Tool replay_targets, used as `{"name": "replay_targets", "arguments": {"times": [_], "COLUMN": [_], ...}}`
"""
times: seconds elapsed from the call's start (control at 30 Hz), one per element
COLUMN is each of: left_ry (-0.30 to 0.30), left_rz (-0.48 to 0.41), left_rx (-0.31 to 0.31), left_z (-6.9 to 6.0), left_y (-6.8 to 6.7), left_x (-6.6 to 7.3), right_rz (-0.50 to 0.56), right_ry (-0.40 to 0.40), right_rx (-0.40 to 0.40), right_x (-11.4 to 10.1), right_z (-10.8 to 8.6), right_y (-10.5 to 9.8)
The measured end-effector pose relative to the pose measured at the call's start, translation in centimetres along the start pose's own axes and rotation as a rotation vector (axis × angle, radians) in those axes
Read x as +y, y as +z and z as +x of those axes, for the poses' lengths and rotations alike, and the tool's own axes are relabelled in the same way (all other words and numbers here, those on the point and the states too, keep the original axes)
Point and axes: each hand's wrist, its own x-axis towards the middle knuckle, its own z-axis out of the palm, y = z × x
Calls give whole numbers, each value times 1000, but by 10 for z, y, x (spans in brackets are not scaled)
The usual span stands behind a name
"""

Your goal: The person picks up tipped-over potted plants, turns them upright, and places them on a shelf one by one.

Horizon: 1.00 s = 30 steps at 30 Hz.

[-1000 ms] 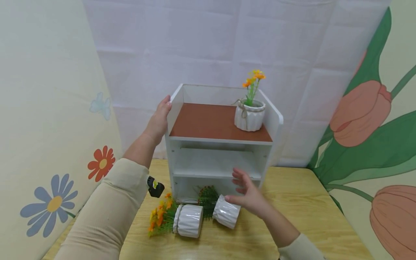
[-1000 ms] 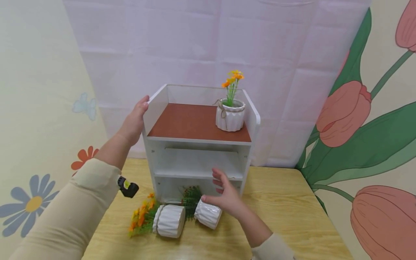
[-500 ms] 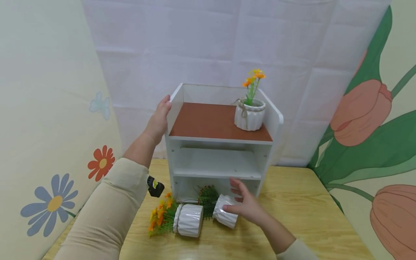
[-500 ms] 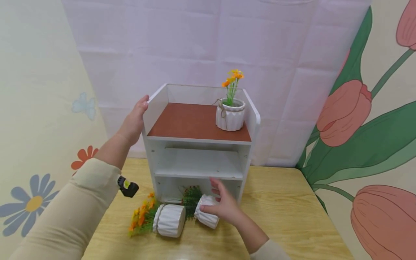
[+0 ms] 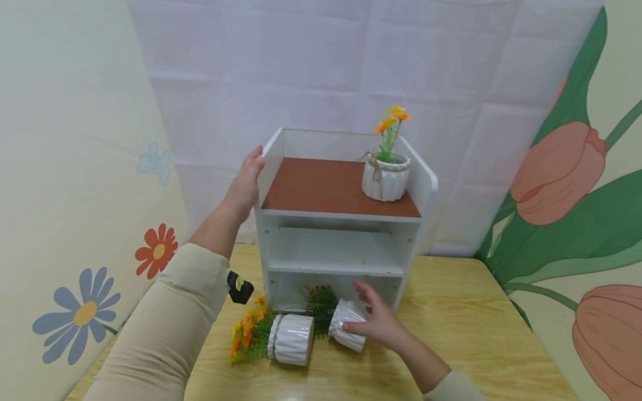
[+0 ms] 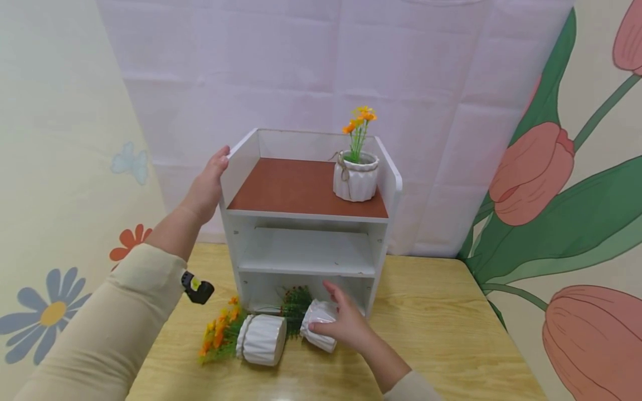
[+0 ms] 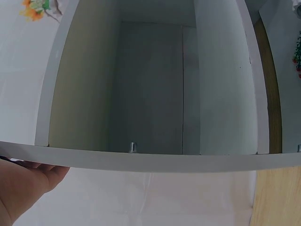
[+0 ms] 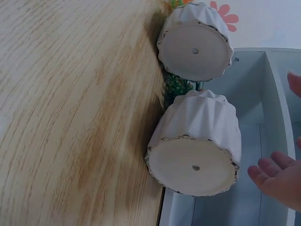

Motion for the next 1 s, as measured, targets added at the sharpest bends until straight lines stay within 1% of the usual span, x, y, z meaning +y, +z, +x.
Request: {"name": "replay_targets", "arguments": {"times": [0.13,0.3,0.4,0.63,1.0], "left_ry": [3,0,-1,5,-5], "left_rz": [2,-4,-10,-13,-16], "left_rx": [1,-1,-2,6,-3], "left_z": [0,2,2,4,6], "left_y": [0,1,1,0,-1], "left_x": [0,-1,-1,-2,-2], "right_rz": [-50,-132,-181,-249,-396], "right_ry": [-12,-51,-68,-39,-65], "right_rx": [13,34,32,2,39], "right_x": [4,13,17,20,25], "right_z": [1,4,6,7,12], "right_y": [3,7,10,18,28]}}
